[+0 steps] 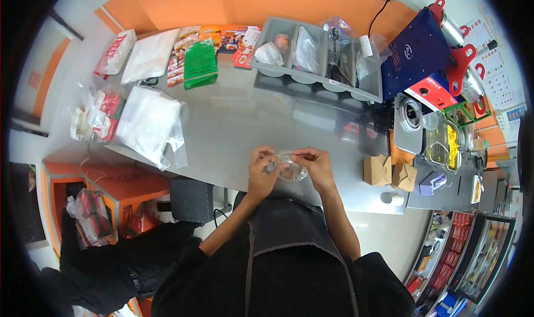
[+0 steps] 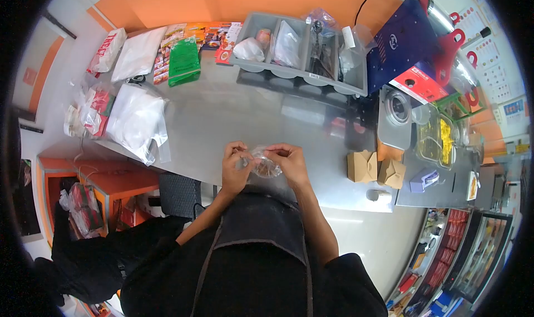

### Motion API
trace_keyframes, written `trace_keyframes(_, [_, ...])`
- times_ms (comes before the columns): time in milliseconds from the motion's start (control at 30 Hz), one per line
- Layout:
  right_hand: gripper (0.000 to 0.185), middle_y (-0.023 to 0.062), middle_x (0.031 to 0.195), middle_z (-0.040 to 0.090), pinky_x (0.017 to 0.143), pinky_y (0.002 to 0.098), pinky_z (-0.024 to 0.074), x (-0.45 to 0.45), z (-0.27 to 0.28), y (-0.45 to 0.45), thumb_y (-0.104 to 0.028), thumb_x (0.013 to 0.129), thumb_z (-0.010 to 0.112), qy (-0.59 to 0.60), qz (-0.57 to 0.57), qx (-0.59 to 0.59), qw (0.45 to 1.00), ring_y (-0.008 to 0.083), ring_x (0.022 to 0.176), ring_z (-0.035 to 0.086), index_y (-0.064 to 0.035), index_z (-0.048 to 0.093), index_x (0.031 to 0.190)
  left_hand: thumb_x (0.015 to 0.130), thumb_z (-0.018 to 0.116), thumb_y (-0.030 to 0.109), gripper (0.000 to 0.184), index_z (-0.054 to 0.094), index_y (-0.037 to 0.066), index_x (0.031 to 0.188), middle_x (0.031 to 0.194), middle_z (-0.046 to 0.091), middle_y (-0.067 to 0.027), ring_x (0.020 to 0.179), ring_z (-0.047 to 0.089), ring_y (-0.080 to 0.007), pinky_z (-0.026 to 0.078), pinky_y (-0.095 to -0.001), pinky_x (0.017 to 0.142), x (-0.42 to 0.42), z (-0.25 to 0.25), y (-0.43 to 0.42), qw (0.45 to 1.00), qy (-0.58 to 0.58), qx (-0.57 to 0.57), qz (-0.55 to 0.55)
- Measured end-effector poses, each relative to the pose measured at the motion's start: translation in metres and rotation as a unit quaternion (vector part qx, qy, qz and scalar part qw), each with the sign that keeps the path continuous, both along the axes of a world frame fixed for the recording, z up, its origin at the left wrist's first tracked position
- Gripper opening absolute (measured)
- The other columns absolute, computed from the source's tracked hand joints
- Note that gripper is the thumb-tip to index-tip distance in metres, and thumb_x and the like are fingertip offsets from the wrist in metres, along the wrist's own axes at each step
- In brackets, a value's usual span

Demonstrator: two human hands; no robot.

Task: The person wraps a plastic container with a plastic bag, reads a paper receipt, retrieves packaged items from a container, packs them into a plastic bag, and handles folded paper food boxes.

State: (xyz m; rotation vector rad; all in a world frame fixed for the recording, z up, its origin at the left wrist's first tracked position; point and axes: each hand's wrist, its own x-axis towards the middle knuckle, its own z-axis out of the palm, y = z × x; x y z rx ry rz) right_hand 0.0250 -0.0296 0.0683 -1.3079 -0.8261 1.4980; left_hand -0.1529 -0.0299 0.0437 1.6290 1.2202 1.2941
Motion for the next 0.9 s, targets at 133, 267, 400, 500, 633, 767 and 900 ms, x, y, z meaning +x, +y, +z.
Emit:
trace_keyframes(133, [0.016, 0.0098, 0.084, 0.071, 0.067, 0.0253, 0.0519, -0.004, 0.001, 0.003, -0.002, 0.083, 0.073, -0.078, -0.029, -0.022, 0.996, 0.0124, 0.074, 0.065, 0.0050, 0.071, 0.097, 0.077, 0.082, 0.011, 0.017, 0.067, 0.007, 0.082, 0.110, 0.048, -0.0063, 0.105, 0.050, -0.0230, 0.040, -0.0345, 0.091, -0.012, 0.008, -0.004, 0.997, -0.002, -0.043, -0.062])
trace_keyframes(267, [0.014, 0.0083, 0.080, 0.071, 0.067, 0.0252, 0.0514, 0.004, -0.014, 0.003, 0.000, 0.082, 0.073, -0.119, -0.084, 0.026, 0.989, 0.0127, 0.073, 0.066, 0.0042, 0.071, 0.095, 0.078, 0.081, 0.012, 0.016, 0.066, 0.005, 0.082, 0.108, 0.047, -0.0072, 0.102, 0.050, -0.0227, 0.040, -0.0340, 0.090, -0.031, 0.021, 0.000, 0.986, 0.094, -0.013, -0.134])
trace_keyframes(400, [0.014, 0.0069, 0.085, 0.070, 0.071, 0.0255, 0.0516, 0.004, -0.014, 0.004, 0.001, 0.084, 0.070, -0.183, -0.047, 0.073, 0.979, 0.0127, 0.076, 0.064, 0.0027, 0.071, 0.098, 0.082, 0.078, 0.009, 0.020, 0.063, 0.006, 0.095, 0.101, 0.050, -0.0057, 0.097, 0.052, -0.0209, 0.043, -0.0320, 0.088, -0.033, 0.011, 0.005, 0.980, 0.032, -0.084, -0.178])
trace_keyframes(500, [0.016, 0.0057, 0.092, 0.068, 0.073, 0.0268, 0.0516, 0.022, 0.003, 0.007, 0.001, 0.086, 0.068, -0.239, 0.094, 0.150, 0.955, 0.0139, 0.081, 0.063, -0.0002, 0.070, 0.103, 0.086, 0.073, 0.003, 0.027, 0.057, 0.004, 0.107, 0.096, 0.052, -0.0042, 0.092, 0.055, -0.0148, 0.046, -0.0265, 0.084, -0.014, 0.003, -0.013, 0.929, -0.241, -0.275, -0.060])
trace_keyframes(633, [0.018, 0.0071, 0.096, 0.063, 0.075, 0.0298, 0.0522, 0.027, 0.032, 0.014, 0.001, 0.089, 0.064, -0.269, 0.272, 0.171, 0.908, 0.0177, 0.086, 0.063, -0.0032, 0.069, 0.106, 0.090, 0.068, -0.001, 0.031, 0.051, 0.001, 0.116, 0.102, 0.057, -0.0049, 0.092, 0.059, -0.0128, 0.049, -0.0256, 0.081, -0.004, 0.011, -0.027, 0.901, -0.296, -0.316, 0.019])
trace_keyframes(767, [0.016, 0.0103, 0.094, 0.062, 0.073, 0.0336, 0.0517, 0.029, 0.034, 0.022, 0.001, 0.089, 0.064, -0.293, 0.317, 0.209, 0.877, 0.0231, 0.086, 0.063, -0.0025, 0.069, 0.103, 0.091, 0.068, 0.001, 0.025, 0.056, -0.005, 0.112, 0.096, 0.062, -0.0082, 0.087, 0.063, -0.0154, 0.052, -0.0274, 0.078, -0.004, 0.023, -0.033, 0.880, -0.289, -0.370, 0.073])
trace_keyframes(900, [0.016, 0.0149, 0.091, 0.061, 0.070, 0.0412, 0.0494, 0.026, 0.042, 0.032, -0.002, 0.088, 0.064, -0.369, 0.399, 0.295, 0.786, 0.0341, 0.084, 0.062, -0.0016, 0.066, 0.104, 0.095, 0.066, 0.012, 0.020, 0.063, -0.007, 0.103, 0.087, 0.065, -0.0079, 0.078, 0.062, -0.0138, 0.050, -0.0264, 0.072, -0.001, 0.023, -0.042, 0.892, -0.206, -0.400, 0.045])
